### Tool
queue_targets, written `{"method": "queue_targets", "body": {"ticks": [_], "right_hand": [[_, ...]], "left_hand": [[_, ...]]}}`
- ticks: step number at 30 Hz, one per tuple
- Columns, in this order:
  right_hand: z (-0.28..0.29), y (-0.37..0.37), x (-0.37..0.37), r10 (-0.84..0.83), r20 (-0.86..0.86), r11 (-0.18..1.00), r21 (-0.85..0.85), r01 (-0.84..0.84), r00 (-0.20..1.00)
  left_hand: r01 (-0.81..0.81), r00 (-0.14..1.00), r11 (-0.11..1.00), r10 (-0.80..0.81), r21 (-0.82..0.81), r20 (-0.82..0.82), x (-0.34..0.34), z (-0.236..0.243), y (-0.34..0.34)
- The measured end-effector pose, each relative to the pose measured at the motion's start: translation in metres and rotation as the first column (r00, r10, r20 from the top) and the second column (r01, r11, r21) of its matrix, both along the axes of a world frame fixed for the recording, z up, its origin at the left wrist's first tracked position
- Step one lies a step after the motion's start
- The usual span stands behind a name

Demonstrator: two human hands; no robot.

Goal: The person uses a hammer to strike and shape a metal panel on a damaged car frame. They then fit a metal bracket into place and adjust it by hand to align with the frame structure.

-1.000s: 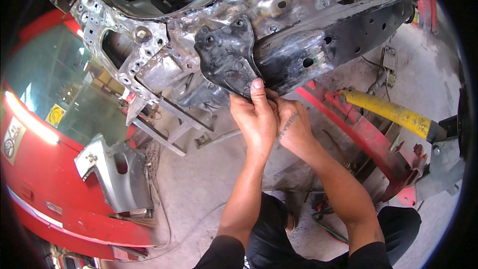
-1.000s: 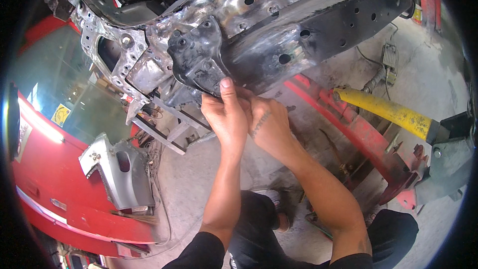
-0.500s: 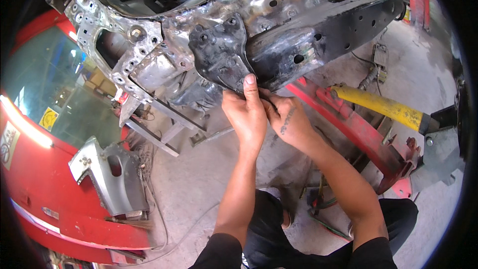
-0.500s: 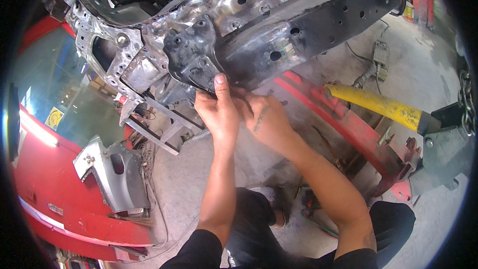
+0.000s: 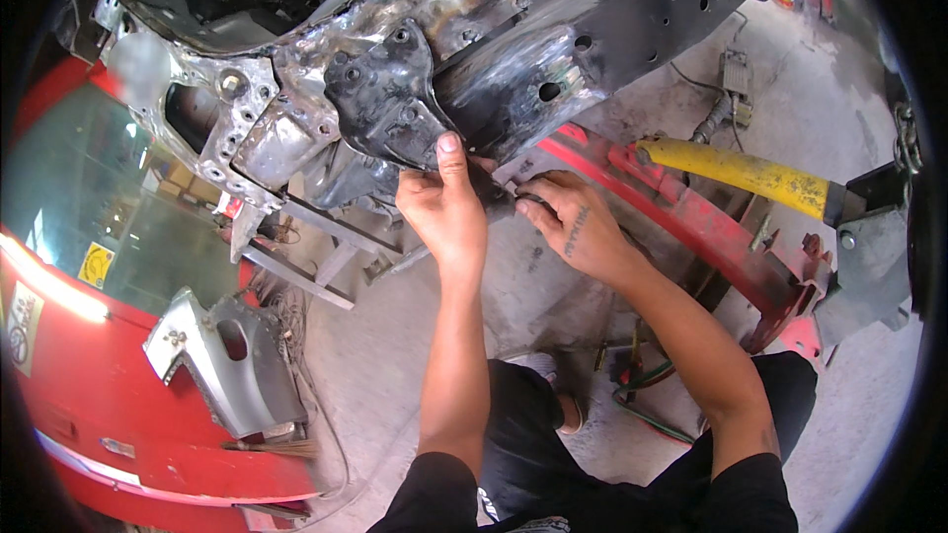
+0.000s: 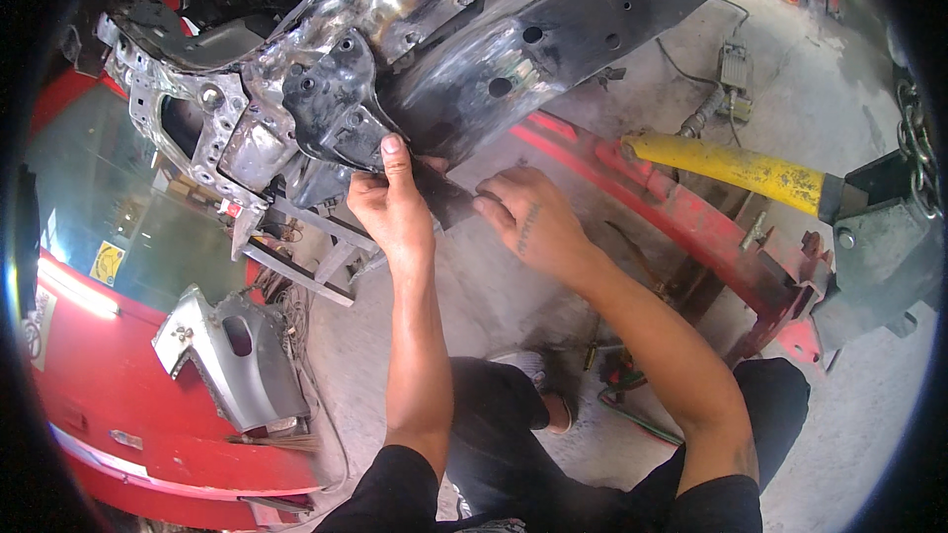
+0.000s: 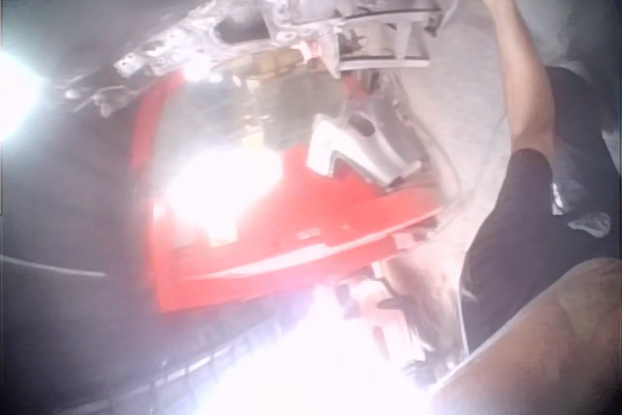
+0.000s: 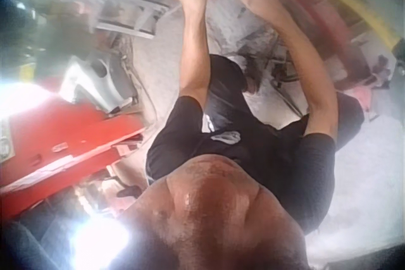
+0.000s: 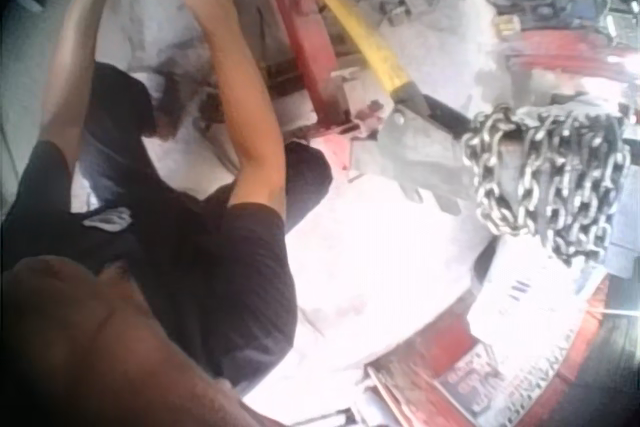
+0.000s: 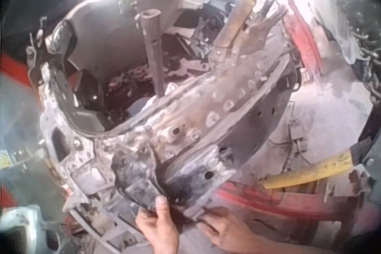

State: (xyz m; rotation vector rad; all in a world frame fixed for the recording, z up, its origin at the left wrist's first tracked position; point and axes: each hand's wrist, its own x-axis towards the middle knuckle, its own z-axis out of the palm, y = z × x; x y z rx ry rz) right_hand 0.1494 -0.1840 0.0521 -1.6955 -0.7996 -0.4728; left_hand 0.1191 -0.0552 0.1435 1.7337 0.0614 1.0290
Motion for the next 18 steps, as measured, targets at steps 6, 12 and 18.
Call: {"method": "queue_targets", "body": {"ticks": [6, 12, 18], "right_hand": [[-0.004, 0.002, -0.001, -0.023, 0.0, 1.0, 0.012, 0.023, 1.0], [-0.009, -0.003, -0.007, 0.008, -0.078, 0.997, 0.073, -0.002, 0.997], [0.005, -0.021, -0.014, -0.029, -0.031, 0.999, -0.018, 0.029, 0.999]], "left_hand": [[0.051, 0.999, 0.999, -0.051, -0.001, 0.004, -0.001, 0.001, 0.001], [0.079, 0.997, 0.996, -0.079, -0.028, -0.01, -0.005, 0.004, 0.0], [0.138, 0.99, 0.989, -0.139, -0.052, -0.009, -0.004, 0.003, 0.007]]}}
